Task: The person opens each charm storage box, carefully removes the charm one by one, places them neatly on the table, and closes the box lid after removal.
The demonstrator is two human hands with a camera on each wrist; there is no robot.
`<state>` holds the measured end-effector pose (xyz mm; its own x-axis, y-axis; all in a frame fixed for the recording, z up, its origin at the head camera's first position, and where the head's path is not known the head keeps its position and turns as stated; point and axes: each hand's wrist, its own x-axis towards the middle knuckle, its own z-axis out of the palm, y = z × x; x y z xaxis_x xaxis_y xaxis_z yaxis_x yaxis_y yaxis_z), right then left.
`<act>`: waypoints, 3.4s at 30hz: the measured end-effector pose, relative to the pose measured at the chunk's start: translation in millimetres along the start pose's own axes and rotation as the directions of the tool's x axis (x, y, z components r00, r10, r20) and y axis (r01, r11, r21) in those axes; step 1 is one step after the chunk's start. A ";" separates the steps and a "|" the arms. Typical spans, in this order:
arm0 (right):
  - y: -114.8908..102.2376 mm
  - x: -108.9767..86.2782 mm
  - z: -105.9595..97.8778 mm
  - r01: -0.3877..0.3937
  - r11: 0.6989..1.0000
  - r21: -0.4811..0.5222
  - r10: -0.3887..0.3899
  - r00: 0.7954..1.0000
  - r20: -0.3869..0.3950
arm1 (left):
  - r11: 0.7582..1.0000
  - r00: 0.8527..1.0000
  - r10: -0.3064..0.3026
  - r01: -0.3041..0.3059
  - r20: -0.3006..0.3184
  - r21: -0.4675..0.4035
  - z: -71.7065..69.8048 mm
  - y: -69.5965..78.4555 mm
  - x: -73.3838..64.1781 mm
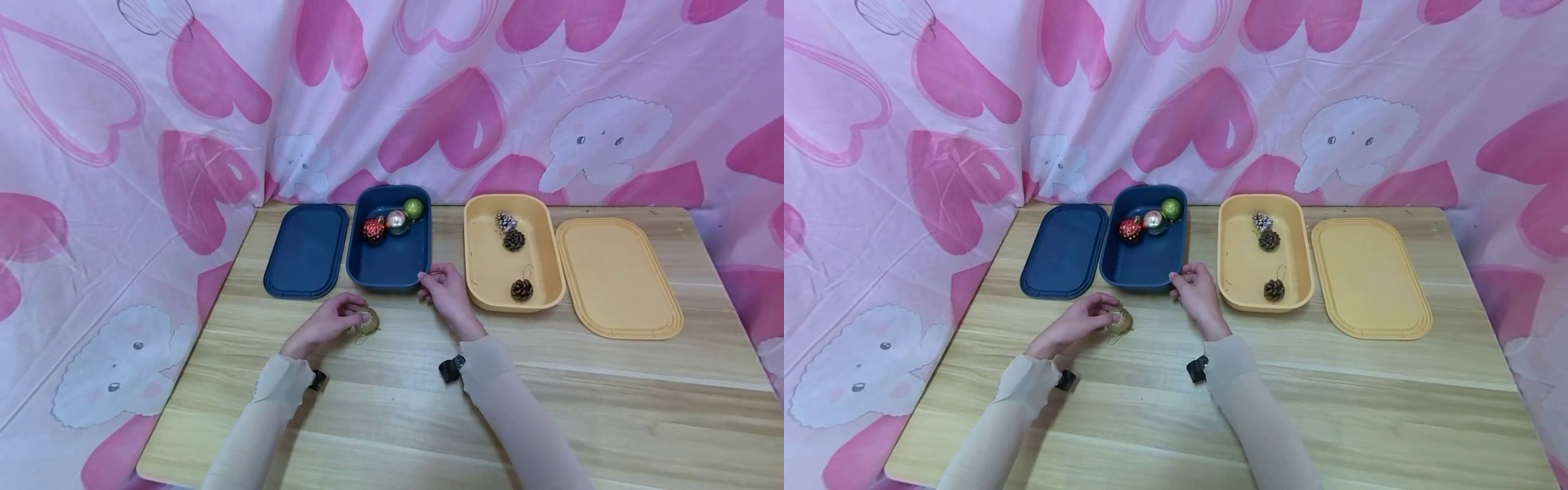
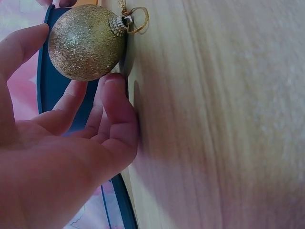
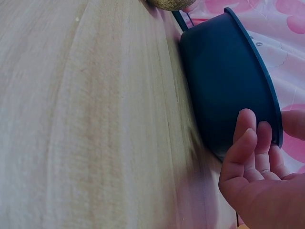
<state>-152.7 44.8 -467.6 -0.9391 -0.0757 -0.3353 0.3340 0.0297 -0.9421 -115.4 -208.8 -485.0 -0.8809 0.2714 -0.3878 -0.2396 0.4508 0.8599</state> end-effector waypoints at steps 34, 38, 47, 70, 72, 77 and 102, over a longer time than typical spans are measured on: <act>18.3 10.8 0.7 0.019 1.000 0.010 -0.019 0.999 -0.029 | 0.954 0.947 0.203 -0.133 -0.250 0.270 -59.9 58.5 8.9; 18.5 10.4 1.1 0.021 1.000 0.019 -0.020 0.999 -0.034 | 0.925 0.929 0.244 -0.138 -0.277 0.353 -56.7 72.1 21.8; 18.5 8.9 2.7 0.037 0.998 0.042 -0.035 0.999 -0.037 | 0.807 0.896 0.349 -0.138 -0.275 0.574 -45.8 79.1 62.6; 19.1 12.3 3.1 0.027 0.998 0.050 -0.025 0.999 -0.034 | 0.582 0.959 0.269 -0.090 -0.087 0.808 -42.5 81.9 115.1; 19.1 12.8 3.0 0.030 0.998 0.048 -0.029 0.999 -0.034 | 0.579 0.960 0.264 -0.083 -0.090 0.811 -42.0 82.0 117.5; 19.5 13.9 3.4 0.036 0.998 0.048 -0.035 0.999 -0.033 | 0.552 0.966 0.243 -0.063 -0.088 0.832 -40.6 82.3 121.2; 22.1 11.1 1.1 0.033 0.999 0.014 -0.032 0.999 -0.042 | 0.495 0.960 0.258 -0.035 -0.108 0.868 -35.6 78.8 126.1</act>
<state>-155.7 43.5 -492.2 -0.9519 -0.0348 -0.3045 0.3042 0.0131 -0.9525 -259.9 -169.4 -454.3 -0.9516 0.2852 -0.1144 0.2671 0.9518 0.1509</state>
